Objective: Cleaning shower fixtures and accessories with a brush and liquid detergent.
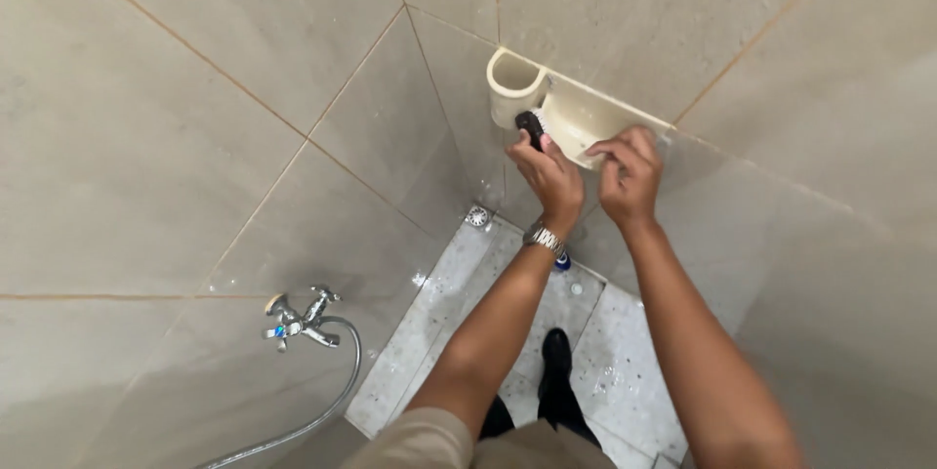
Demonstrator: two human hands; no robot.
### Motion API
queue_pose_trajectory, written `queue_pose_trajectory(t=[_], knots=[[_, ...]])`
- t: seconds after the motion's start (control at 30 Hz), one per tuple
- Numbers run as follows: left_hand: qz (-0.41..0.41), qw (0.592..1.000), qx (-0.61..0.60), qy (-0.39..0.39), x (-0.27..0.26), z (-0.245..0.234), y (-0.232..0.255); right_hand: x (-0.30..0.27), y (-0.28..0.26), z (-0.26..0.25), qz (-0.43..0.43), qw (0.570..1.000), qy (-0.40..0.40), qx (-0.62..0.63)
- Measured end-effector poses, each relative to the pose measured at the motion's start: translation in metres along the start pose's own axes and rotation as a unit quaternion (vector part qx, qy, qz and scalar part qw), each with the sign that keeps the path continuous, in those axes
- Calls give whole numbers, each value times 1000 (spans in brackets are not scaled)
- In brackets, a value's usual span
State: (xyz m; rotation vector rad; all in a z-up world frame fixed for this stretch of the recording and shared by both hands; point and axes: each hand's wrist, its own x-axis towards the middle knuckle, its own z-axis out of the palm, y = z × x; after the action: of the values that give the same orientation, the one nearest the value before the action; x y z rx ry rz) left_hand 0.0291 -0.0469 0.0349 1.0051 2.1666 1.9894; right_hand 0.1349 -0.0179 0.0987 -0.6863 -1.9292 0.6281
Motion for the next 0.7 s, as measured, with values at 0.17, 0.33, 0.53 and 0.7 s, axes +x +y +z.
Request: queue_pose_trajectory(t=[0.17,0.33,0.53,0.7], knots=[[176,970,112,-123,7,-30,6,-63,-2,13,167,959,228,20],[204,960,70,-177,-5,-52,30,-94,-16,51,226,920,271,172],[276,916,35,-289,-25,-69,32,-108,-40,57,302,898,290,135],[357,861,87,-352,-16,-69,24,-108,-17,59,330,878,315,143]])
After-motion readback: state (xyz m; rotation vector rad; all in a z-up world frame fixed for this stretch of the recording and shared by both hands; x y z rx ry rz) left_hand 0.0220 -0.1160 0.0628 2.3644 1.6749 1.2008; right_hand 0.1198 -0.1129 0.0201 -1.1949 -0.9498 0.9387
